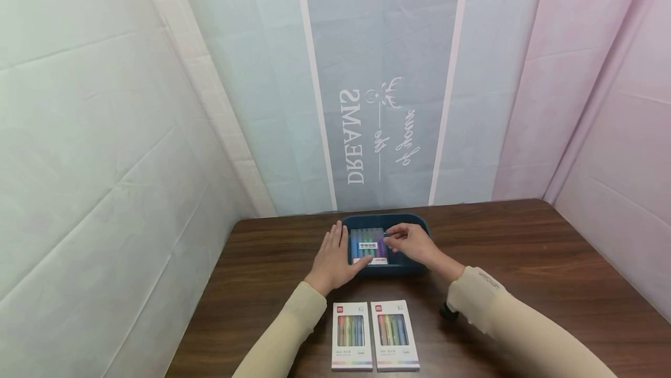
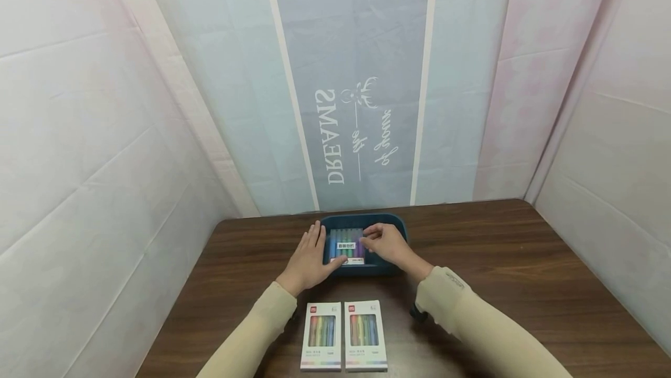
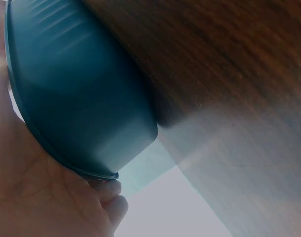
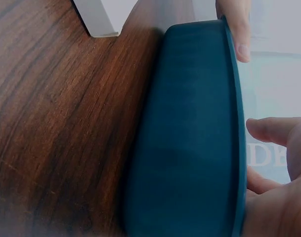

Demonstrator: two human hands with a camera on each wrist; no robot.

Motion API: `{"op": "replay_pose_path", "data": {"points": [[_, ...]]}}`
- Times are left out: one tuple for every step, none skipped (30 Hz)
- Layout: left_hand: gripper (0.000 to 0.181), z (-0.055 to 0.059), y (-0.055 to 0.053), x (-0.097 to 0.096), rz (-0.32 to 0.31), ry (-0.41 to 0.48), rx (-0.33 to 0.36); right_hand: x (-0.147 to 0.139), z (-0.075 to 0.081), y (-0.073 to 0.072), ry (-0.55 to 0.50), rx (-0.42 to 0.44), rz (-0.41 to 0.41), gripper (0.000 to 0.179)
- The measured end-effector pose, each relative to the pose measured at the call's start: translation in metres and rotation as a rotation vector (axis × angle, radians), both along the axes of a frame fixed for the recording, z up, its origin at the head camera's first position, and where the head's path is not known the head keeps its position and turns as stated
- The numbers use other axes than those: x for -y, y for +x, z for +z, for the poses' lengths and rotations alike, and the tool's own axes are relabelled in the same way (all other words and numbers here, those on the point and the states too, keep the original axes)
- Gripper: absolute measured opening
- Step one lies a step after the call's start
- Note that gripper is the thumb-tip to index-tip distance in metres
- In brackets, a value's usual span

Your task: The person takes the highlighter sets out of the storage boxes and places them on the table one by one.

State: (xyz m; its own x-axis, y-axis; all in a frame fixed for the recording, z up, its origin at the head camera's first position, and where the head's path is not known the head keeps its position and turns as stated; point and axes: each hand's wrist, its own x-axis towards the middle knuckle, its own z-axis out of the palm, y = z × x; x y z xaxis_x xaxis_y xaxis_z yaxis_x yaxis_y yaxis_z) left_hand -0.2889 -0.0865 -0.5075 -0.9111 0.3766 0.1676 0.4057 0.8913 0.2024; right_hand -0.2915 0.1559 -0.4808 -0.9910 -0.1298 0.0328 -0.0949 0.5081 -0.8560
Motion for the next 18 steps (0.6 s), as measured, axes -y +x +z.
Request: {"op": "replay_pose_path", "data": {"points": [[0.110, 0.000, 0.000, 0.000, -0.001, 0.000, 0.000, 0.000, -0.001, -0.001, 0.009, 0.004, -0.002, 0.036], [0.110, -0.001, 0.000, 0.000, -0.001, -0.001, 0.001, 0.001, -0.002, -0.002, 0.018, 0.006, -0.002, 0.037], [0.110, -0.001, -0.001, 0.000, -0.002, -0.002, 0.002, 0.001, -0.003, -0.003, 0.026, 0.009, -0.004, 0.038], [0.110, -0.001, -0.001, 0.000, -0.003, -0.002, 0.002, 0.001, -0.004, -0.004, 0.028, 0.015, -0.006, 0.038], [0.111, -0.001, -0.001, 0.000, -0.002, -0.005, 0.003, 0.001, -0.005, -0.005, 0.032, 0.025, -0.012, 0.039], [0.111, 0.000, -0.001, 0.000, -0.002, -0.008, 0.004, 0.002, -0.006, -0.006, 0.037, 0.029, -0.013, 0.039], [0.111, 0.000, -0.001, 0.000, -0.001, -0.010, 0.006, 0.002, -0.007, -0.007, 0.042, 0.033, -0.016, 0.039], [0.111, 0.001, 0.000, 0.000, -0.001, -0.011, 0.007, 0.002, -0.008, -0.008, 0.049, 0.036, -0.021, 0.039], [0.111, 0.001, 0.000, 0.000, 0.000, -0.013, 0.009, 0.002, -0.008, -0.009, 0.054, 0.041, -0.028, 0.038], [0.111, 0.001, 0.000, 0.000, 0.001, -0.013, 0.009, 0.003, -0.009, -0.009, 0.060, 0.046, -0.034, 0.038], [0.111, 0.001, 0.000, 0.000, 0.001, -0.015, 0.010, 0.003, -0.010, -0.010, 0.069, 0.047, -0.040, 0.038], [0.111, 0.002, 0.000, 0.000, 0.002, -0.017, 0.012, 0.003, -0.011, -0.011, 0.074, 0.050, -0.046, 0.037], [0.111, 0.002, 0.000, -0.001, 0.003, -0.019, 0.013, 0.003, -0.012, -0.012, 0.083, 0.051, -0.050, 0.037], [0.110, 0.002, 0.000, -0.001, 0.004, -0.022, 0.013, 0.004, -0.013, -0.012, 0.094, 0.049, -0.047, 0.037], [0.110, 0.002, 0.000, -0.001, 0.005, -0.023, 0.013, 0.004, -0.014, -0.013, 0.103, 0.048, -0.048, 0.038], [0.110, 0.002, 0.000, -0.001, 0.005, -0.023, 0.011, 0.005, -0.014, -0.013, 0.115, 0.046, -0.050, 0.038], [0.109, 0.002, 0.001, -0.001, 0.004, -0.023, 0.012, 0.005, -0.015, -0.013, 0.128, 0.044, -0.050, 0.039], [0.109, 0.002, 0.001, -0.001, 0.003, -0.021, 0.010, 0.006, -0.015, -0.013, 0.140, 0.044, -0.051, 0.040]]}}
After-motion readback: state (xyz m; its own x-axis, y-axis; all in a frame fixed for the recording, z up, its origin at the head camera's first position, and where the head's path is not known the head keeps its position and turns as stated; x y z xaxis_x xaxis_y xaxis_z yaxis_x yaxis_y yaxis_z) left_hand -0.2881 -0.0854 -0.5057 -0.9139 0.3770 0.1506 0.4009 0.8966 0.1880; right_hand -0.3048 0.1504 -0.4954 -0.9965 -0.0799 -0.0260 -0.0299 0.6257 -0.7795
